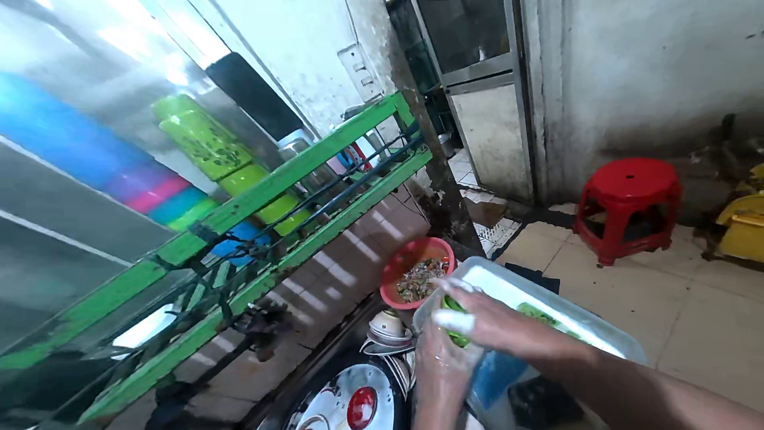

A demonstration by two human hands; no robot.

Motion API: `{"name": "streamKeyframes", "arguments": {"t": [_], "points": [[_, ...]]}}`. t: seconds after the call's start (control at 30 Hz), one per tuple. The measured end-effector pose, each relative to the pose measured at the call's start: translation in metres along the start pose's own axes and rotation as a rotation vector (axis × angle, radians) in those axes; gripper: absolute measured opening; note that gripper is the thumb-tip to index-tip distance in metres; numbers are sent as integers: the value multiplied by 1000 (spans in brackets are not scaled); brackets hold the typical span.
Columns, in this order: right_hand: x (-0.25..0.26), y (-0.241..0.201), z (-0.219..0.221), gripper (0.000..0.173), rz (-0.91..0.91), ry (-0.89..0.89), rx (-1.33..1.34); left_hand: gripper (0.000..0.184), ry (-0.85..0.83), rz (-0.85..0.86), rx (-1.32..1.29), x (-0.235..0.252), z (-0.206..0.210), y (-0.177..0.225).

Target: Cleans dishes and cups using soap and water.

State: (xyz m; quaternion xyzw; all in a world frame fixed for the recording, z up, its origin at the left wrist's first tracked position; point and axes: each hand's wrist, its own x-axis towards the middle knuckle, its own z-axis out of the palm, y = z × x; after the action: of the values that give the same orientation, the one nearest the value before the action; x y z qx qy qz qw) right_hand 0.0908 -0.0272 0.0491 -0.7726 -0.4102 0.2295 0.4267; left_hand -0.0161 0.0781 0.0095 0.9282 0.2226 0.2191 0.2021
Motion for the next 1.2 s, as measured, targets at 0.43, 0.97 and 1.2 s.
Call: {"name": "streamKeyframes", "arguments": {"t": [0.43,0.97,1.2], "points": [[13,64,-18,53,44,123,17,52,-457,-727,-1219,-15,-14,-24],[-84,95,42,75,-32,-646,-592,36,-141,-1015,-1544,10,31,-5],[-79,70,6,58,284,-328,-171,39,-38,-1003,-1455,-1,23,-14]]}}
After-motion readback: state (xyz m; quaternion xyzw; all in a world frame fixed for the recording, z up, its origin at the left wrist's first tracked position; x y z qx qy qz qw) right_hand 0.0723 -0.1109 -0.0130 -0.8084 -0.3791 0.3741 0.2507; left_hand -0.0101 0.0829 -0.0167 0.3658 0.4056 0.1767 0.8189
